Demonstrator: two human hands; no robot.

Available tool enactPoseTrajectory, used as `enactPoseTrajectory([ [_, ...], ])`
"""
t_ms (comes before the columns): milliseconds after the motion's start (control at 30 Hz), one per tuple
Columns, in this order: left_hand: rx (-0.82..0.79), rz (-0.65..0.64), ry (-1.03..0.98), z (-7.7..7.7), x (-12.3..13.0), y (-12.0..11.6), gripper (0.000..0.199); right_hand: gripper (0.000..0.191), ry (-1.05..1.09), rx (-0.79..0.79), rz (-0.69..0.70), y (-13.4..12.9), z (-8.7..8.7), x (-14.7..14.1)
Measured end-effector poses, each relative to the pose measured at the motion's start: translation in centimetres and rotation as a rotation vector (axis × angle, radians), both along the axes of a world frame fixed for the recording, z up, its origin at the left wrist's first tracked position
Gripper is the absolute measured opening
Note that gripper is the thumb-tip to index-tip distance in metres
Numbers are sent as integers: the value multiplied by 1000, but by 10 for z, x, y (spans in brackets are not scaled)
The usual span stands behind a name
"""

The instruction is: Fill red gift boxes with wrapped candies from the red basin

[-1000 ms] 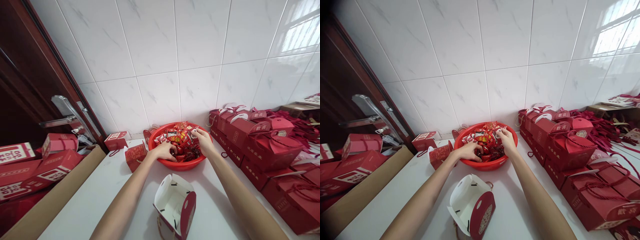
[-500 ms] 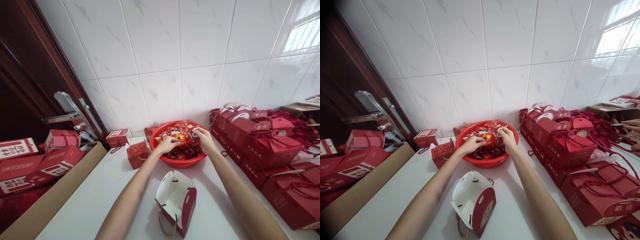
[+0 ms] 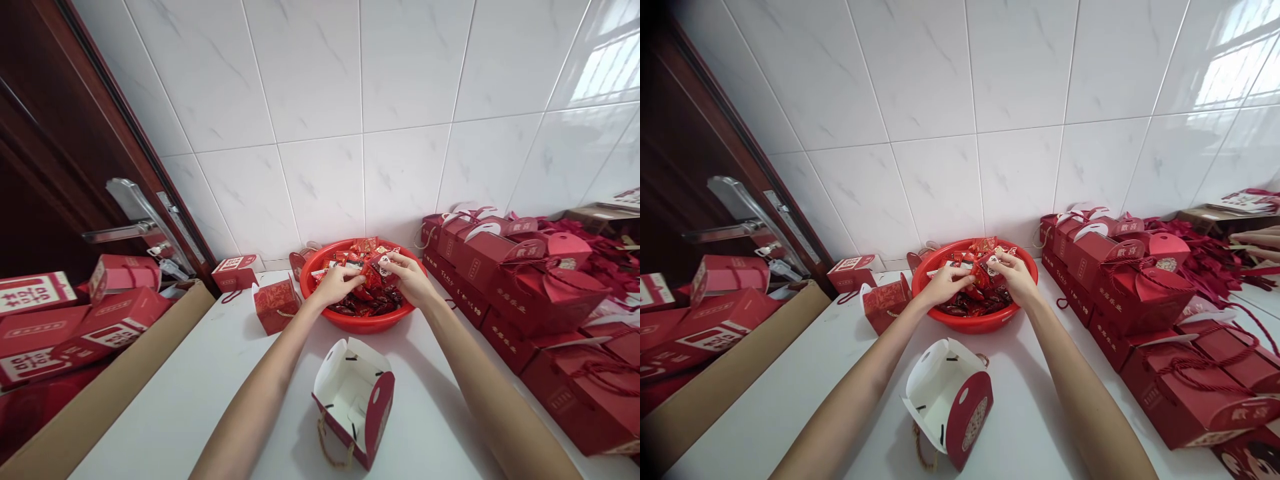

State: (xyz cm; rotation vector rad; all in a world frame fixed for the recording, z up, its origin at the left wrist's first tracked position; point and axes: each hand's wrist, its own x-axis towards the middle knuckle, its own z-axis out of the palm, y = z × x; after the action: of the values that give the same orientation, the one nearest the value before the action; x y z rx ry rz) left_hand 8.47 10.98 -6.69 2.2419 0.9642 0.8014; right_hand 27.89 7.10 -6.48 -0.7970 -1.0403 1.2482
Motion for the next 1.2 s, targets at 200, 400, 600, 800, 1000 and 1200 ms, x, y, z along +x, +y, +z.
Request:
enactPoseTrajectory([
  [200,-113,-137,328,10,5,-14,17,40,9,19,-84,3,-4,1],
  [400,-152,-180,513,5,8,-6,24,36,-12,12,-120,3,-5,2],
  [600,-234,-87,247,-1,2,4,31,37,-18,44,-146,5,-6,2],
  [800,-157,5,98,-2,3,6,29,34,-5,43,-145,5,-5,2],
  [1000,124,249,-39,5,2,-1,32,33,12,38,-159,6,-4,2],
  [1200,225,-11,286,16,7,-19,18,31,76,8,-211,7,-5,3],
])
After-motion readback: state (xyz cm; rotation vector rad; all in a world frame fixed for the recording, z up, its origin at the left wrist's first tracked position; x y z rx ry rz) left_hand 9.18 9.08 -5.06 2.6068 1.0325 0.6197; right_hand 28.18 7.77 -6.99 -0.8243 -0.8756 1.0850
